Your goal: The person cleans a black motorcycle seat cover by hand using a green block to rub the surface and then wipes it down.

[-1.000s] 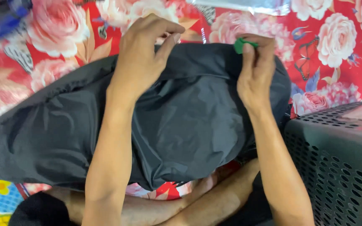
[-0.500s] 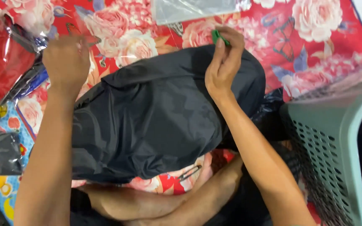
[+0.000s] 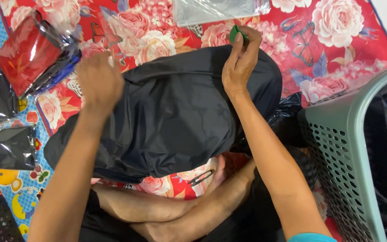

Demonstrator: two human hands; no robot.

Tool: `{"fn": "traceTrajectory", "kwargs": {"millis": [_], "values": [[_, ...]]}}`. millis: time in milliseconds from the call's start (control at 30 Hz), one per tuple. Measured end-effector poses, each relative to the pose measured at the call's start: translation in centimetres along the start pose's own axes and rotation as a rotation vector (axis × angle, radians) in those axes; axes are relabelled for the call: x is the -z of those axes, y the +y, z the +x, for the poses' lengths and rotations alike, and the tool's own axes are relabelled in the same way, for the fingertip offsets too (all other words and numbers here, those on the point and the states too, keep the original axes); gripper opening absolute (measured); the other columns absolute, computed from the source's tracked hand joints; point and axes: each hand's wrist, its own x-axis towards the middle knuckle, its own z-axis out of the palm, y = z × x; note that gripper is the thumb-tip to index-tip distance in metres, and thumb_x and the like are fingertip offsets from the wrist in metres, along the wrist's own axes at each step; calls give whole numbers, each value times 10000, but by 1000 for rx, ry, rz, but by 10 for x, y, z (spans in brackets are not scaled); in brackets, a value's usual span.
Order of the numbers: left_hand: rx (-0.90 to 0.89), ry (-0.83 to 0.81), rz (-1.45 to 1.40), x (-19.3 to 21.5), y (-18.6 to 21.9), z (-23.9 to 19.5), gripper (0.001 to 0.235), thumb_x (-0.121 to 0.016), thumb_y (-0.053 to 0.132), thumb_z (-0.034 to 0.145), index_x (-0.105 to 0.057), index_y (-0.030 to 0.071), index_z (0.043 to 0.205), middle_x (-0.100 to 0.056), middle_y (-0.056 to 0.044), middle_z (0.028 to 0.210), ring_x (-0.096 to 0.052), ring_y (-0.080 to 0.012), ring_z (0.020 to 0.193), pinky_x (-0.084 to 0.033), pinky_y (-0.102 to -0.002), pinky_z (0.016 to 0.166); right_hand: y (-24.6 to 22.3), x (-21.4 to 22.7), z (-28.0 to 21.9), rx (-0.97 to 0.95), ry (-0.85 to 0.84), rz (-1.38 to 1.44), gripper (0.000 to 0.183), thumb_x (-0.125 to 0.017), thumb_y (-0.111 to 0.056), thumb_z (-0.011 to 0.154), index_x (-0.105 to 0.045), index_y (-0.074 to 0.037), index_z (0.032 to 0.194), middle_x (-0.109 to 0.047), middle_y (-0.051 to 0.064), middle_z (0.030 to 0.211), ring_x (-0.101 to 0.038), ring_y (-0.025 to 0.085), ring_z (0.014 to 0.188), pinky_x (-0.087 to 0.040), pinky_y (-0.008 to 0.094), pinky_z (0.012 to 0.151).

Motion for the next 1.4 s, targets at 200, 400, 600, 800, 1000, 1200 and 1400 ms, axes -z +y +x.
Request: {"fn": "traceTrajectory", "kwargs": {"millis": [200,400,600,800,1000,1200,1400], "values": [[-365,-483,-539,27,100,-9,552,-326,407,1136,-223,295,1667,-121,-44,1739,-151,-370,1587,-278,-692,1161,-23,6,1,46,-52,-101,191,-386,-225,1163,-494,-81,1228,-500,87,1153,-580,198,893,-601,334,759],[504,-27,-187,-64,33,-13,211,-546,308,1065,-727,202,1051,-718,-48,881,-737,-323,803,-531,-504,698,-94,-8,-16,-446,-774,-16,158,-447,-180,1111,-521,-53,1169,-774,111,870,-775,241,827,-596,405,815],[167,-9,-732,73,122,-7,236,-534,119,1021,-665,71,1211,-675,-138,1280,-599,-319,1252,-297,-643,1137,13,20,12,-295,-455,-391,213,-344,-268,1107,-470,-97,1110,-667,119,1001,-687,342,915,-457,466,813],[151,-237,-552,93,227,1,895,-678,695,845,-448,164,1529,-255,-377,1580,-232,-754,1385,-263,-877,1040,8,48,32,-183,-203,-156,157,-345,-261,1125,-367,-107,1151,-715,273,1169,-664,288,1028,-459,387,908],[-112,-660,-1426,154,296,-13,493,-378,393,1012,-735,88,862,-757,-70,954,-713,-267,921,-508,-432,769,-41,82,73,-226,-269,-30,195,-432,-384,1157,-356,-207,1130,-712,260,1289,-671,300,1207,-532,402,930],[406,94,-544,88,205,17,444,-601,416,1065,-602,158,1427,-519,-104,1536,-482,-348,1456,-432,-603,1180,-19,106,84,-314,-111,-10,169,-499,-343,1113,-456,-180,1128,-696,187,1045,-850,399,1028,-712,472,904],[-395,-177,-963,120,269,-70,663,-685,409,917,-597,-14,1418,-480,-284,1546,-414,-405,1504,-240,-617,1292,-14,95,78,-226,-315,14,226,-443,-357,1185,-360,-148,1171,-704,280,1307,-773,450,977,-664,491,875]]}}
